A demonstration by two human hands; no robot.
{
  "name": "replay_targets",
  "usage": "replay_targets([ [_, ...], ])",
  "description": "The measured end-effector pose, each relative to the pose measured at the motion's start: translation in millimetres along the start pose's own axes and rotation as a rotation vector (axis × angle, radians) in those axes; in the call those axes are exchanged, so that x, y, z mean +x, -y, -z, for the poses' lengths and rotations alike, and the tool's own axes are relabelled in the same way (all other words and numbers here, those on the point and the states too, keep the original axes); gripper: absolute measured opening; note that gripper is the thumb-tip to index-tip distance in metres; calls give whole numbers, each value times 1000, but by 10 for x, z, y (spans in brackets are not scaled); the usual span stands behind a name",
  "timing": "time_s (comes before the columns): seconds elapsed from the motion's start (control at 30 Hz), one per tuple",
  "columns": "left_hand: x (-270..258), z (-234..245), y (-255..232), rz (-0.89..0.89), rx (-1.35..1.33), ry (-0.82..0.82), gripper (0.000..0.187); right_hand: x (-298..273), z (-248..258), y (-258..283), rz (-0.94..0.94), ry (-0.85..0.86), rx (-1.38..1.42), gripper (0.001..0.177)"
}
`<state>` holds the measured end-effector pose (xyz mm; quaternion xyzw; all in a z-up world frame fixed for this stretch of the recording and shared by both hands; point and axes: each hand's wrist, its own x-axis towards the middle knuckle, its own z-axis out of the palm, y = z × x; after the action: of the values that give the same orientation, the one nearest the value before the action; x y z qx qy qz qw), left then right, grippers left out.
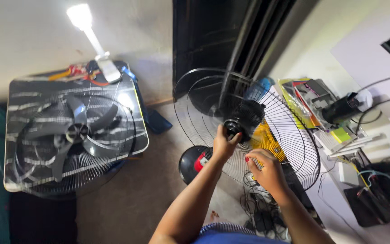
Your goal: The person unplugs a standing electric fan and disassembles it by removing the front grille, fan blades, rear grille, and motor housing. The components are placed on a nearby table and the base is inspected.
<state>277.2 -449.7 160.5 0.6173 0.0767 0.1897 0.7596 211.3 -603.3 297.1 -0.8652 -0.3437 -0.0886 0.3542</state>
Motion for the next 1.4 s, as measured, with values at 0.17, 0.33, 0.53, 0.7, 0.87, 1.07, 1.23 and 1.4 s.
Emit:
replay_targets([
  [0.17,-271,114,-628,-212,677,29,50,-138,88,-149,28,115,9,15],
  [0.33,-365,88,-782,-464,907,33,42,-190,42,-236,54,139,28,15],
  [0.53,-409,34,-494,-72,487,-223,58,-284,-45,-255,45,192,78,16],
  [0.7,-195,66,-253,613,-415,-106,69,-385,-82,-244,-111,310,145,17],
  [0.87,1,4,-74,703,-626,-32,54,-350,-108,-227,-88,311,185,19],
  [1.07,75,-58,213,599,-578,-99,41,-290,-170,-242,-126,310,141,20],
  [1.23,92,-87,244,594,-544,-107,38,-175,-186,-219,-127,245,108,20],
  [1.4,59,-143,225,632,-524,-191,31,-11,-150,-193,-171,196,94,20],
])
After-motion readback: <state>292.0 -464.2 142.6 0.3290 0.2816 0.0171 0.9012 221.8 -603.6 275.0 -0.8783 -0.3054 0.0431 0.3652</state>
